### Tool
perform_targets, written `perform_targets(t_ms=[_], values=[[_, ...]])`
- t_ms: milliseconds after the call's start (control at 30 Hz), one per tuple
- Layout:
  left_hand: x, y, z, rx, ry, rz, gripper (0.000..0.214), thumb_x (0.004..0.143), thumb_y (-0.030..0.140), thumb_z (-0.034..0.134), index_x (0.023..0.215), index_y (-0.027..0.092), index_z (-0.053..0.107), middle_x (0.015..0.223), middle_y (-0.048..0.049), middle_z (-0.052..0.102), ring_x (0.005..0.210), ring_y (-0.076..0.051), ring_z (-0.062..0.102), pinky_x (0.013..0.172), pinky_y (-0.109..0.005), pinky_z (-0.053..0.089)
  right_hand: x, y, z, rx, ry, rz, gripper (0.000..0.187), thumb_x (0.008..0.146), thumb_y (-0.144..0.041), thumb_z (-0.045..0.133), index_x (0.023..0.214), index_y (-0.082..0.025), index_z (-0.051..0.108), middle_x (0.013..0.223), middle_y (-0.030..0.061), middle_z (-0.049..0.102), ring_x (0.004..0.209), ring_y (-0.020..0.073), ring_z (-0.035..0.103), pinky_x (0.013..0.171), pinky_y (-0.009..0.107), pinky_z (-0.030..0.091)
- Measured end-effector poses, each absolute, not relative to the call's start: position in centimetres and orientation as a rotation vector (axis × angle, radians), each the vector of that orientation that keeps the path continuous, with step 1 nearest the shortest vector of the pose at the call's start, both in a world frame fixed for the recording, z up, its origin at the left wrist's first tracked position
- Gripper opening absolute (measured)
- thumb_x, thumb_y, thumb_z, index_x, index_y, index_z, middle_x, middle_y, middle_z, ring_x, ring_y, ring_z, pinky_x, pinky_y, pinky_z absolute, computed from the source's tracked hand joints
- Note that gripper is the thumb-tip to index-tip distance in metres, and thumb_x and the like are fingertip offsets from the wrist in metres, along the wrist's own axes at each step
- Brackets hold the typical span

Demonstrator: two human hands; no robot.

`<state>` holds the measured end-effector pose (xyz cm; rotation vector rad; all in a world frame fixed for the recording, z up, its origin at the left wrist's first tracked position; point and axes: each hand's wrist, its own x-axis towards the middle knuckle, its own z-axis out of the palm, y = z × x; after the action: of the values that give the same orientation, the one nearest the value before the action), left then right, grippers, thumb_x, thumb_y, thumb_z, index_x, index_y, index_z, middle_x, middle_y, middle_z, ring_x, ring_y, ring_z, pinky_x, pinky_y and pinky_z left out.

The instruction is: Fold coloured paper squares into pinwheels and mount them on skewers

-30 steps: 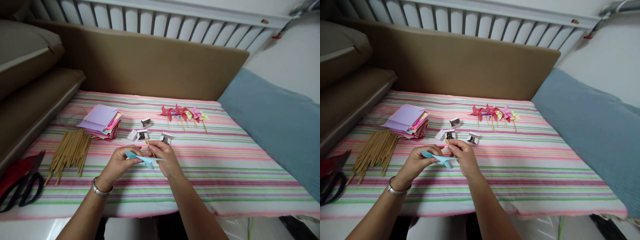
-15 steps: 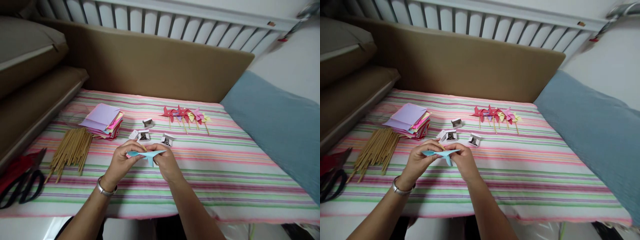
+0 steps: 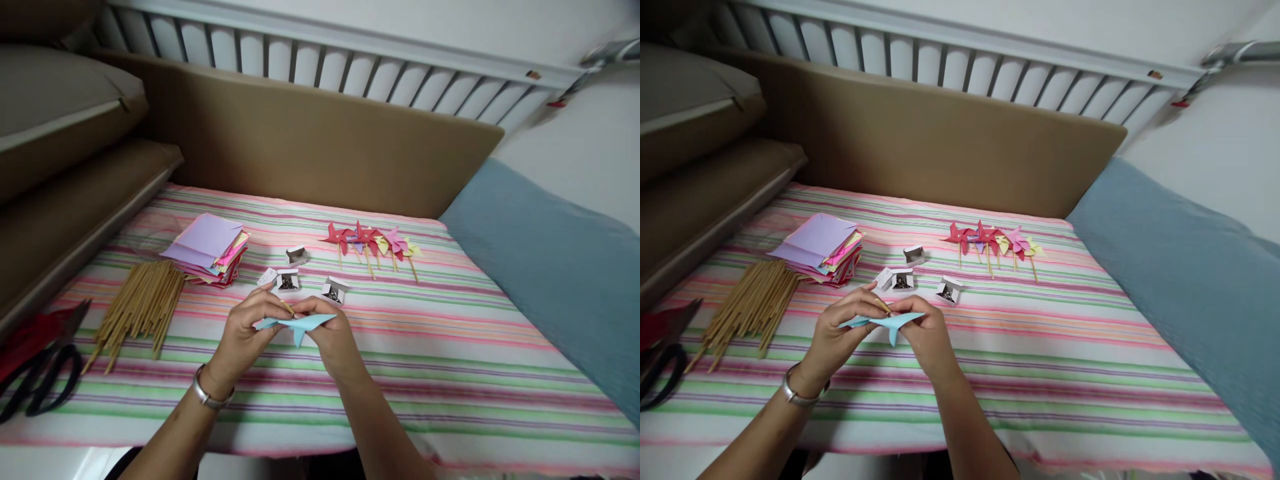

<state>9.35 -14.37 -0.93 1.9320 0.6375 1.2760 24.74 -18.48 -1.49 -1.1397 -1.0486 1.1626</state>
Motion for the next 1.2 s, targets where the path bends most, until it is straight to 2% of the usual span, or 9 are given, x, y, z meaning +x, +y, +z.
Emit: perform_targets(t_ms=[267, 1200], values=[[9.29, -14.36, -1.04, 1.904, 0.646, 1.297, 0.009, 0.076, 0.016, 0.064, 0.079, 0.023, 0.069, 0.079, -0.0030, 0.071, 0.077, -0.017, 0.063, 0.101, -0.045, 0.035, 24.96, -18.48, -1.79, -1.133, -1.093, 1.134, 0.011, 0.069, -0.015, 0.066, 0.074, -0.024, 0.070, 0.075, -0.0004, 0.066, 0.070, 0.0153, 0.058, 0.064, 0.026, 0.045], [9.26, -14.30, -1.41, 1.872, 0.619, 1.283, 0.010, 0.075, 0.014, 0.066, 0.080, 0.023, 0.068, 0.078, -0.0014, 0.071, 0.076, -0.016, 0.064, 0.100, -0.043, 0.035, 25.28, -18.49, -1.80, -1.120, -1.264, 0.924, 0.014, 0.071, -0.012, 0.065, 0.076, -0.024, 0.070, 0.079, 0.0008, 0.066, 0.075, 0.0164, 0.060, 0.070, 0.028, 0.046]])
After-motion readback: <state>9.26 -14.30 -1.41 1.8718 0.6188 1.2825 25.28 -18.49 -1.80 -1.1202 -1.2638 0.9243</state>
